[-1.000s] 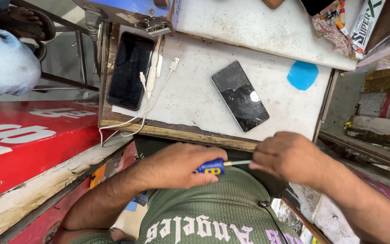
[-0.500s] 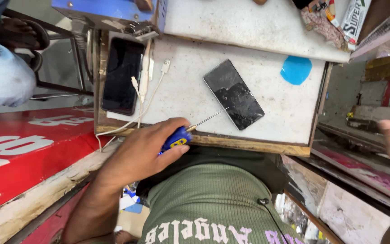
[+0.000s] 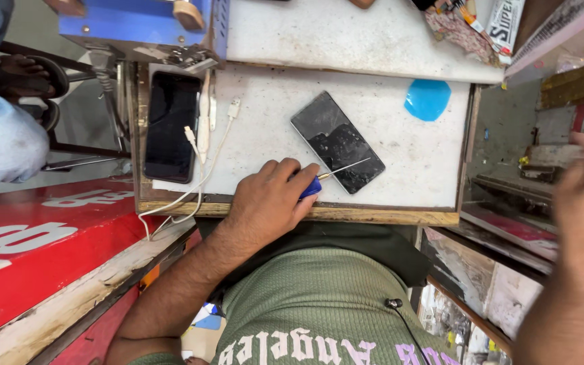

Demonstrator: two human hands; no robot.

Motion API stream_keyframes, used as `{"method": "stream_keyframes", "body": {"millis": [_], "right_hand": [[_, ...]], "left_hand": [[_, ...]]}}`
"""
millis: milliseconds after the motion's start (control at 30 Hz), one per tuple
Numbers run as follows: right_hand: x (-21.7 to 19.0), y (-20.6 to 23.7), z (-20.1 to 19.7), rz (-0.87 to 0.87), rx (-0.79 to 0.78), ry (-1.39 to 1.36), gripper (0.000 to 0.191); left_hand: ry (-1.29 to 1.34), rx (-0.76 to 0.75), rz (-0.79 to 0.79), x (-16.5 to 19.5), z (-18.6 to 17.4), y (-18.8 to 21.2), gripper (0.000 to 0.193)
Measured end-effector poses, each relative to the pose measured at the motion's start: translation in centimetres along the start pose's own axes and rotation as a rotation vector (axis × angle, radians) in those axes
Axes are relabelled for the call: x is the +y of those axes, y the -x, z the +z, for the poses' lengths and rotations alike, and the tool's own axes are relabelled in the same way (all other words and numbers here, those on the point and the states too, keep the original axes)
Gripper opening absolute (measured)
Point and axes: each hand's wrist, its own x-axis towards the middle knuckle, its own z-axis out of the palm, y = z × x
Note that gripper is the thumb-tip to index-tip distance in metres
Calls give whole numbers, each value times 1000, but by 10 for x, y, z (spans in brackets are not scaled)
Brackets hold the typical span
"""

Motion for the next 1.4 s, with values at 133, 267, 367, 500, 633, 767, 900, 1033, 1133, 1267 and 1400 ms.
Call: {"method": "stream_keyframes", "body": {"millis": [133,267,367,500,633,767,900,1033,1133,1267,1400], "right_hand": [[-86,14,34,-115,-3,-186,26],[-145,24,72,-154,-222,-367,61],[-165,27,82,-95,-304,-252,76],[-172,26,84,-81,-362,-185,81],[-169,27,88,-88,-376,-172,81],[-166,30,90,-96,-378,-158,81],[-166,29,89,-90,-390,-158,80],[-167,28,89,-85,-397,-159,80],[-165,28,90,-92,-397,-155,81],[-165,29,91,-95,-398,-148,81],[-165,29,91,-85,-398,-161,81]], "left_hand": [[-24,-15,65,2,8,-7,49],[-7,-60,54,4,6,-9,49],[-49,-52,95,2,2,-8,51],[-41,-87,100,0,1,-7,48],[-41,-89,107,-1,0,-6,47],[-49,-90,103,2,1,-7,47],[-54,-107,81,3,2,-7,48],[-50,-97,70,3,4,-6,47],[-64,-114,68,4,5,-7,47],[-74,-136,70,5,5,-7,48],[-63,-105,65,6,4,-4,48]]}}
